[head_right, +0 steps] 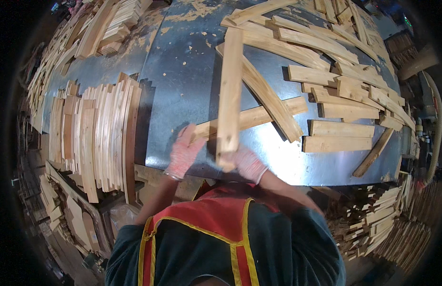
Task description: The person repeatedly picks up wooden planks from a pile on a metal table, inspects them, and stacks them into a neat pile. The person handles the planks one by one, turning them over and aligning them before placing them in the stack.
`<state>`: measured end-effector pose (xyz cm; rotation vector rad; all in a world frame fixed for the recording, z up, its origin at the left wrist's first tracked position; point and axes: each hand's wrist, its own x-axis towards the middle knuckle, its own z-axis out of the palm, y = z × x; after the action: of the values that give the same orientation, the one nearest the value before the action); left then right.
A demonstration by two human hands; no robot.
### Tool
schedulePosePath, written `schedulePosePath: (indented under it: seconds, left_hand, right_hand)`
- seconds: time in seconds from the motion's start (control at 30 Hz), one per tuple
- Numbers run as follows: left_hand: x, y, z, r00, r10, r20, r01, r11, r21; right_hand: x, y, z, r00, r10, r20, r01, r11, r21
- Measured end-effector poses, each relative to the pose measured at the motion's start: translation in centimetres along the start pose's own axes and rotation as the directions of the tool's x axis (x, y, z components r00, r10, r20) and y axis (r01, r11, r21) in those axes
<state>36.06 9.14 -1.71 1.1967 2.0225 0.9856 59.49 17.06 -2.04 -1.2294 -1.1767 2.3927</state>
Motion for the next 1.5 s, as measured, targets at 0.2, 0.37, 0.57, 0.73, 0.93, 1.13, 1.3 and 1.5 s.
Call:
schedulePosePath:
  seconds: [0.2, 0.37, 0.57, 0.73, 0.93, 1.13, 1.3, 1.5]
  left_hand:
    - [-5.1, -8.4, 0.6, 0.998, 0.017, -0.059, -0.032, 0.963, -0.268]
    - [-1.4, 1.9, 2.5, 0.973, -0.057, 0.222, 0.01, 0.979, 0.205]
    - [0.0, 6.8, 0.3, 0.948, -0.176, 0.265, 0.177, 0.984, 0.021]
    - [2.5, 3.6, -1.0, 0.947, -0.321, -0.017, 0.306, 0.917, -0.258]
    - [-3.6, -1.0, -24.3, 0.771, -0.599, -0.218, 0.519, 0.788, -0.331]
    - [-11.9, -19.1, -40.2, 0.871, -0.101, -0.48, 0.304, 0.88, 0.365]
    - [-15.0, -25.8, -46.7, 0.7, -0.352, -0.621, 0.714, 0.349, 0.607]
    - [-14.4, -28.1, -53.1, 0.736, -0.597, -0.32, 0.663, 0.542, 0.516]
  right_hand:
    - [4.6, -24.5, -10.5, 0.597, -0.732, -0.328, 0.63, 0.681, -0.374]
    - [9.4, -13.5, -14.4, 0.852, -0.487, -0.194, -0.135, 0.154, -0.979]
    - [11.0, -10.0, -5.7, 0.907, -0.384, -0.175, 0.303, 0.881, -0.362]
    - [7.2, -11.7, 5.3, 0.897, -0.215, 0.386, 0.3, 0.938, -0.175]
    - [7.5, -11.2, -5.3, 0.957, -0.115, 0.268, 0.206, -0.386, -0.899]
    - [11.2, -10.5, -2.8, 0.983, -0.185, 0.001, 0.004, 0.016, -1.0]
    - [13.7, -5.1, 11.2, 0.989, -0.113, -0.099, 0.039, 0.83, -0.557]
    - [16.3, -1.8, 30.8, 0.99, 0.137, 0.031, -0.036, 0.463, -0.885]
